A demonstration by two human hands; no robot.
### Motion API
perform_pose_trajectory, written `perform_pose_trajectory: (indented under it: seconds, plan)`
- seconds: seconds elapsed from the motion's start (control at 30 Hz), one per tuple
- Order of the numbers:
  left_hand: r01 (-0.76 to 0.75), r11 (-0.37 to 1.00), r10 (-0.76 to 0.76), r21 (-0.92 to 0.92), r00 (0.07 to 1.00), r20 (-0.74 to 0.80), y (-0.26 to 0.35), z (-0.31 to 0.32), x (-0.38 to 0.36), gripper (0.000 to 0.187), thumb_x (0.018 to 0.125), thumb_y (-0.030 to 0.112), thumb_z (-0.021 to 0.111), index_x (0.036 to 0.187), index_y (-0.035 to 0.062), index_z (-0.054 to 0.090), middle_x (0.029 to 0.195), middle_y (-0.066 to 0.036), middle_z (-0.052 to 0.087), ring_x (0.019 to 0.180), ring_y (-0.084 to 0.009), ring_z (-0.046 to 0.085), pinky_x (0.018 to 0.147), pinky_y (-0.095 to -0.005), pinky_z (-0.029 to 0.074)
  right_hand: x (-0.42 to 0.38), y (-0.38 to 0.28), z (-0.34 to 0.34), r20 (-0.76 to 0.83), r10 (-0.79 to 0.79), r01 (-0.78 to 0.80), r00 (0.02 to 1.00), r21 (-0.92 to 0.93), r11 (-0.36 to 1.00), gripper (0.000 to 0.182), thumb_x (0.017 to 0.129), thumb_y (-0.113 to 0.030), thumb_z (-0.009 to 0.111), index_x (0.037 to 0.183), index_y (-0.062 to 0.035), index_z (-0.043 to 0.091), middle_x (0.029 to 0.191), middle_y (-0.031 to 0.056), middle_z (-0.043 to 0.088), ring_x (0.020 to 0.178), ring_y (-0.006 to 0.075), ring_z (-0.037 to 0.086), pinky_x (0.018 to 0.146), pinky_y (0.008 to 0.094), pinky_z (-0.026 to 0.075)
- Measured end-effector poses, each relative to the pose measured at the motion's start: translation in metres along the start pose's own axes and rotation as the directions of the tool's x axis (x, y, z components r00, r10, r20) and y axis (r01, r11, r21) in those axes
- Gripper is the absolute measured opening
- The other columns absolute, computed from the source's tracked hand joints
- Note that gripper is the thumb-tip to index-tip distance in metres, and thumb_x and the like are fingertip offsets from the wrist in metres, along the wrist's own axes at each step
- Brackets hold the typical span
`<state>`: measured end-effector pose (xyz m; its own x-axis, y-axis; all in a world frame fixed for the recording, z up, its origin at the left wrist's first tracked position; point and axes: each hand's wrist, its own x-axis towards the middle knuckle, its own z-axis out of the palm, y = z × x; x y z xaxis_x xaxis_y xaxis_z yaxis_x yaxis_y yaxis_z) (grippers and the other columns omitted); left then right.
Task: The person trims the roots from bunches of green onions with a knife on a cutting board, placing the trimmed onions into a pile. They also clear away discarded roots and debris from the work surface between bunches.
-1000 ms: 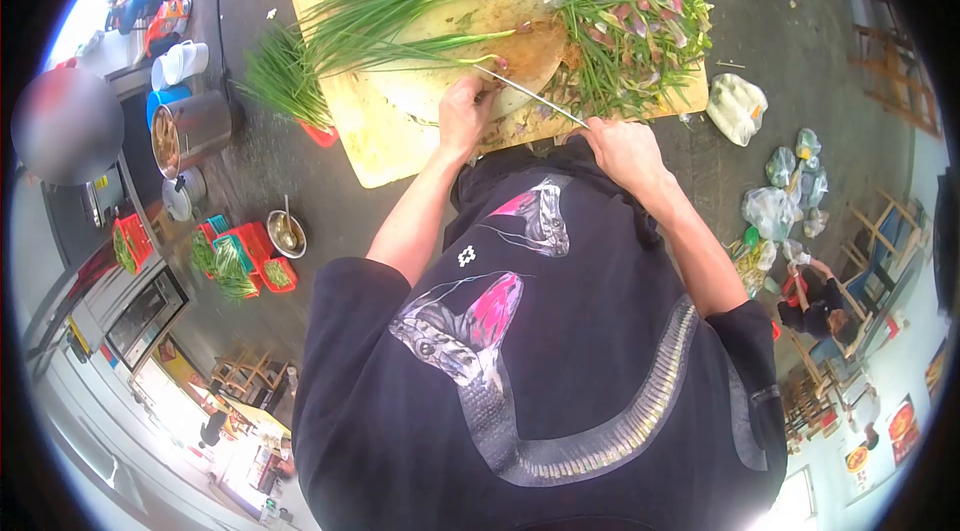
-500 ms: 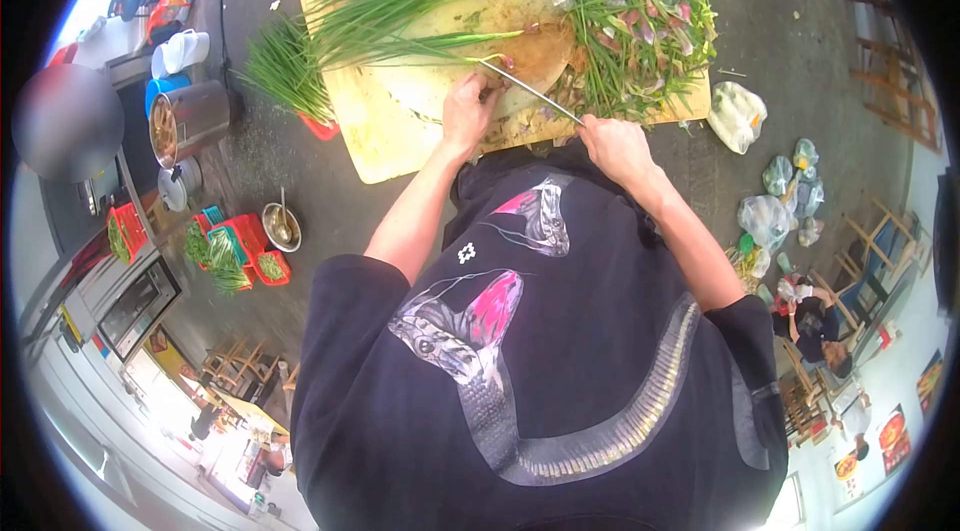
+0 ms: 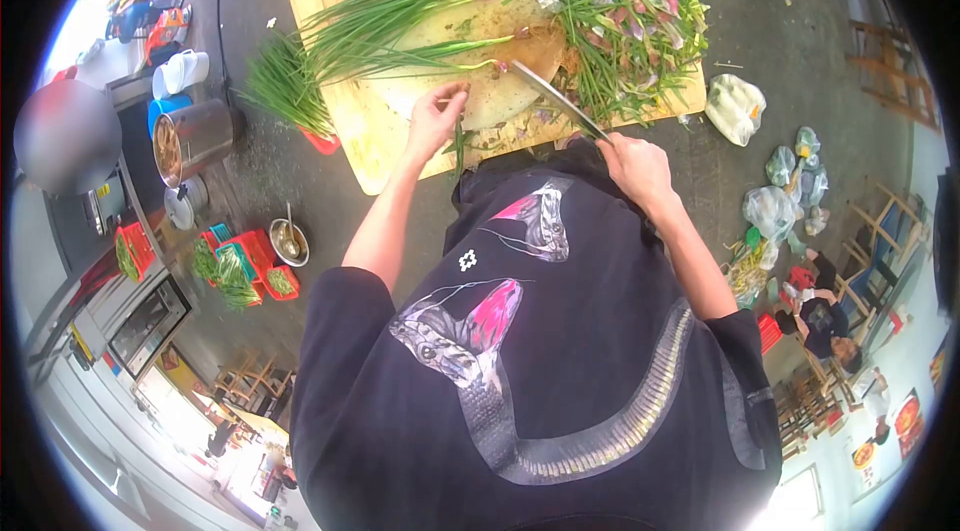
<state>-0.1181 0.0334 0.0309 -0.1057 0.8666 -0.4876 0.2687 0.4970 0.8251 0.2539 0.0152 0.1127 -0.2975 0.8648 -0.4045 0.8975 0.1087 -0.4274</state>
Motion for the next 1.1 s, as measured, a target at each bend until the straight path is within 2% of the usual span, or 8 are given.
perform_pose_trajectory:
  seconds: [0.13,0.23,0.43,0.57,0.77,0.87,0.97,1.1]
  plan:
    - [-0.098,0.995,0.098,0.021,0.995,0.015,0.030,-0.035,0.034,0.035,0.104,0.029,0.070,0.132,0.0091,0.076,0.099,-0.002,0.078,0.085,-0.0107,0.069,0.074,-0.0317,0.057,-0.007,0.006,-0.001,-0.072,0.134,-0.124,0.988,0.127,0.984,0.038,0.106,-0.037,0.060,0.095,-0.0022,0.073,0.083,0.0244,0.072,0.082,0.0461,0.071,0.072,0.0532,0.055]
    - [-0.187,0.919,0.218,0.346,0.975,-0.051,0.093,-0.056,0.059,0.033,0.104,0.033,0.071,0.128,0.0127,0.078,0.103,-0.006,0.080,0.081,-0.0184,0.071,0.074,-0.0369,0.057,-0.013,0.007,-0.003,-0.067,0.265,-0.246,0.962,0.214,0.945,0.040,0.105,-0.038,0.061,0.092,-0.0010,0.072,0.083,0.0245,0.071,0.082,0.0472,0.070,0.072,0.0525,0.054]
    - [-0.610,0.484,0.670,0.627,0.720,0.183,0.153,-0.060,0.133,0.031,0.103,0.029,0.070,0.130,0.0153,0.077,0.122,-0.006,0.079,0.112,-0.0313,0.075,0.095,-0.0396,0.058,-0.023,-0.003,-0.010,-0.080,0.235,-0.210,0.969,0.239,0.948,0.039,0.103,-0.037,0.063,0.093,-0.0012,0.073,0.081,0.0248,0.070,0.081,0.0475,0.069,0.071,0.0528,0.054]
    - [-0.584,0.241,0.879,0.775,0.469,0.080,0.132,-0.036,0.157,0.033,0.099,0.021,0.072,0.130,0.0104,0.076,0.122,-0.014,0.078,0.113,-0.0335,0.073,0.101,-0.0390,0.057,-0.026,-0.013,-0.011,-0.061,0.124,-0.110,0.990,0.193,0.975,0.036,0.103,-0.036,0.064,0.092,-0.0030,0.075,0.080,0.0241,0.071,0.080,0.0459,0.070,0.072,0.0533,0.055]
    - [-0.632,0.548,0.557,0.548,0.764,0.326,0.089,0.003,0.088,0.031,0.093,0.017,0.073,0.123,0.0087,0.075,0.127,-0.015,0.073,0.117,-0.0356,0.068,0.098,-0.0446,0.056,-0.017,-0.015,0.000,-0.048,0.116,-0.106,0.992,0.171,0.980,0.034,0.102,-0.034,0.065,0.090,-0.0039,0.074,0.080,0.0240,0.072,0.080,0.0454,0.071,0.073,0.0540,0.056]
    - [-0.683,0.497,0.620,0.535,0.711,0.332,0.065,0.020,0.063,0.024,0.091,0.016,0.075,0.114,0.0095,0.078,0.116,-0.012,0.075,0.109,-0.0346,0.070,0.094,-0.0445,0.057,-0.014,-0.017,-0.006,-0.023,0.156,-0.150,0.988,0.162,0.975,0.034,0.103,-0.034,0.064,0.092,-0.0039,0.075,0.081,0.0240,0.072,0.081,0.0456,0.071,0.073,0.0537,0.055]
    - [-0.581,0.564,0.575,0.586,0.786,0.226,0.058,0.027,0.055,0.021,0.090,0.015,0.077,0.109,0.0096,0.079,0.108,-0.011,0.073,0.104,-0.0335,0.069,0.091,-0.0443,0.056,-0.013,-0.015,-0.010,-0.012,0.166,-0.162,0.986,0.156,0.974,0.033,0.103,-0.034,0.064,0.095,-0.0044,0.076,0.082,0.0238,0.072,0.082,0.0457,0.071,0.074,0.0533,0.055]
    - [-0.640,0.548,0.705,0.539,0.700,0.114,0.046,0.039,0.054,0.020,0.086,0.014,0.080,0.106,0.0092,0.078,0.103,-0.011,0.072,0.101,-0.0346,0.067,0.091,-0.0456,0.054,-0.011,-0.017,-0.011,-0.005,0.171,-0.168,0.985,0.157,0.973,0.033,0.103,-0.035,0.064,0.097,-0.0051,0.076,0.082,0.0235,0.072,0.083,0.0458,0.071,0.074,0.0531,0.054]
